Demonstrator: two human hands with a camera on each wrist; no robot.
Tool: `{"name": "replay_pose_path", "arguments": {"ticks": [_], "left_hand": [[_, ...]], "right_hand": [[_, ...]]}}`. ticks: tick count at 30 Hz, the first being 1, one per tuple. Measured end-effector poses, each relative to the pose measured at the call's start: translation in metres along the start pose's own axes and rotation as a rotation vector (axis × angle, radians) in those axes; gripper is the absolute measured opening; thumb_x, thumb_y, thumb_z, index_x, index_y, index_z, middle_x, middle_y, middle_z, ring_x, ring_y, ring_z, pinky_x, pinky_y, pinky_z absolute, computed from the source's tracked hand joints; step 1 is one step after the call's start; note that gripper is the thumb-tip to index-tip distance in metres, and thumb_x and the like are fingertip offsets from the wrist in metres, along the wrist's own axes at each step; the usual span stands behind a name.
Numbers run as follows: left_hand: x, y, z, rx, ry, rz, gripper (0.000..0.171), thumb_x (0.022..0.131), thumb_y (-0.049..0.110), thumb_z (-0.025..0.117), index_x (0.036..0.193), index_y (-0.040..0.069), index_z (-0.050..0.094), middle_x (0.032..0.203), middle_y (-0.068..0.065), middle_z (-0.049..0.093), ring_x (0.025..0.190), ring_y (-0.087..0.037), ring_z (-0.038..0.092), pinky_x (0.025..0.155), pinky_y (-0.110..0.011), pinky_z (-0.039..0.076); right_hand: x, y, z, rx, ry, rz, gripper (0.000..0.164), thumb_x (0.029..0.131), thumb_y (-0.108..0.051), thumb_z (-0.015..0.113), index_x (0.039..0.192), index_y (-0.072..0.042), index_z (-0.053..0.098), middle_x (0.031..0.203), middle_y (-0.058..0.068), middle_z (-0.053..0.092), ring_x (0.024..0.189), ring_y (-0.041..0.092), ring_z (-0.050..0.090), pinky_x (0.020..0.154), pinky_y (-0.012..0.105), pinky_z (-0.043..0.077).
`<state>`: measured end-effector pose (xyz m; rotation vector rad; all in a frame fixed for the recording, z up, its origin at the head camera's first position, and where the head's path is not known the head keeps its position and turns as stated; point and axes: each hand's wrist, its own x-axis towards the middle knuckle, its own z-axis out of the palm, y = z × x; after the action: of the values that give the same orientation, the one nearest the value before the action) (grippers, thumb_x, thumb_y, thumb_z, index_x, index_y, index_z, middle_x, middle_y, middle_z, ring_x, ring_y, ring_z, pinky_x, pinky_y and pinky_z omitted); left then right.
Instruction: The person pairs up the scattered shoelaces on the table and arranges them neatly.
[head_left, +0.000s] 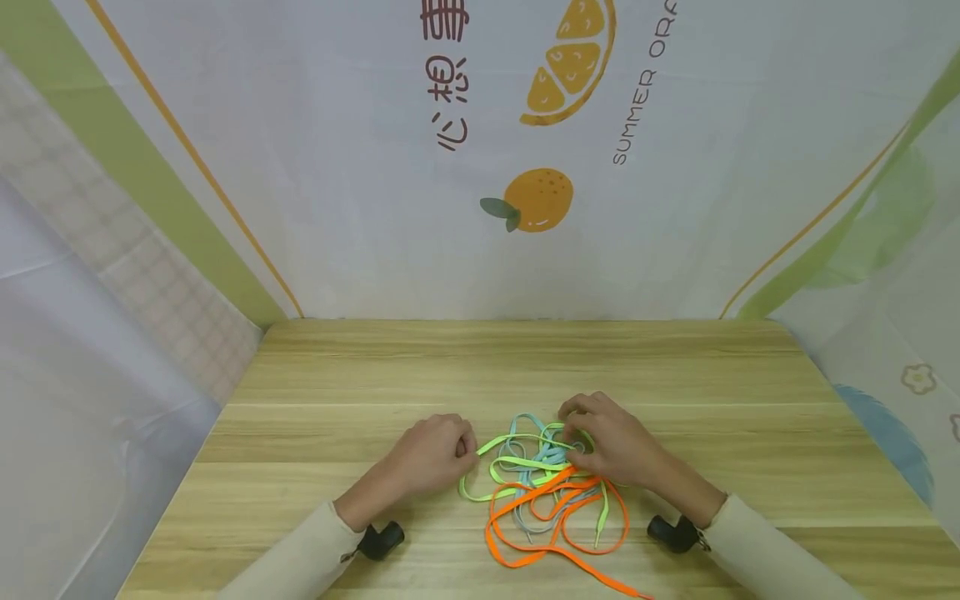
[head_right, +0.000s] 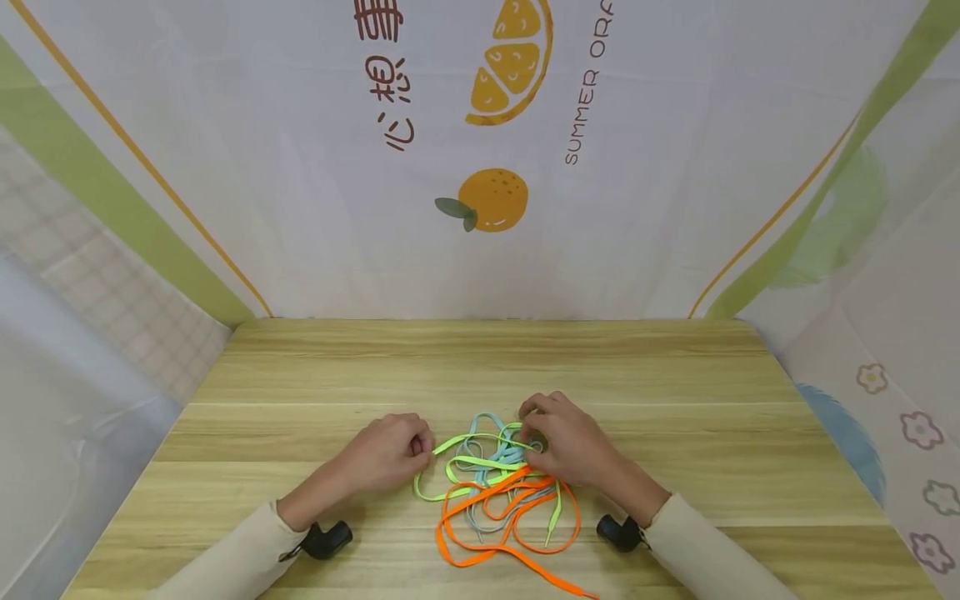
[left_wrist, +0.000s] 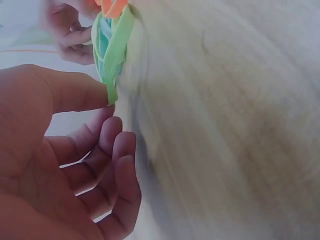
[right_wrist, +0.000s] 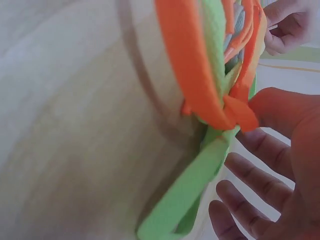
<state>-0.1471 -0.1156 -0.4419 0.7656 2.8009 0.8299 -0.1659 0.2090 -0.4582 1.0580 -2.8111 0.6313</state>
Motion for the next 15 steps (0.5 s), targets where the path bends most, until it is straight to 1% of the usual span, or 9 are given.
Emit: {"name": "replay_pose_path", "arguments": {"ticks": [3,6,9,11,15], "left_hand": [[-0.001,0.001,-0.003,-0.011,0.027,-0.006,0.013,0.095,0.006,0.075,0.087,0.015,0.071,0.084,0.007,0.06,0.073,-0.008,0.056,0.064,-0.028,0.051],[-0.001,0.001,-0.007,-0.013,0.073,0.018,0.013,0.095,0.006,0.075,0.088,0.015,0.07,0.084,0.008,0.06,0.076,-0.009,0.056,0.067,-0.028,0.051],[-0.001,0.001,-0.01,-0.031,0.126,0.05,0.013,0.095,0.006,0.075,0.088,0.016,0.069,0.085,0.008,0.063,0.077,-0.009,0.059,0.068,-0.028,0.053],[-0.001,0.0,-0.012,-0.064,0.154,0.061,0.013,0.096,0.006,0.075,0.089,0.016,0.069,0.085,0.009,0.065,0.077,-0.007,0.062,0.069,-0.028,0.054],[-0.003,0.0,-0.017,-0.141,0.184,0.067,0.012,0.097,0.006,0.074,0.092,0.016,0.071,0.084,0.012,0.07,0.079,-0.005,0.066,0.071,-0.026,0.056]], "right_hand": [[0.0,0.0,-0.001,-0.003,0.014,-0.016,0.014,0.085,-0.008,0.083,0.088,-0.022,0.078,0.124,0.003,0.071,0.111,0.027,0.062,0.091,0.048,0.056],[0.0,0.002,-0.002,0.005,0.045,-0.043,0.015,0.087,-0.006,0.082,0.086,-0.021,0.078,0.12,0.003,0.073,0.107,0.026,0.063,0.087,0.045,0.056],[0.0,0.004,-0.006,0.033,0.063,-0.07,0.015,0.09,-0.006,0.08,0.086,-0.021,0.078,0.117,0.001,0.074,0.103,0.024,0.065,0.084,0.043,0.056],[0.0,0.006,-0.011,0.079,0.057,-0.075,0.016,0.092,-0.006,0.078,0.087,-0.021,0.079,0.115,0.0,0.075,0.104,0.024,0.066,0.084,0.043,0.056],[-0.003,0.009,-0.026,0.231,0.015,-0.042,0.015,0.097,-0.006,0.077,0.092,-0.019,0.081,0.113,0.0,0.077,0.107,0.024,0.069,0.082,0.039,0.059]]}}
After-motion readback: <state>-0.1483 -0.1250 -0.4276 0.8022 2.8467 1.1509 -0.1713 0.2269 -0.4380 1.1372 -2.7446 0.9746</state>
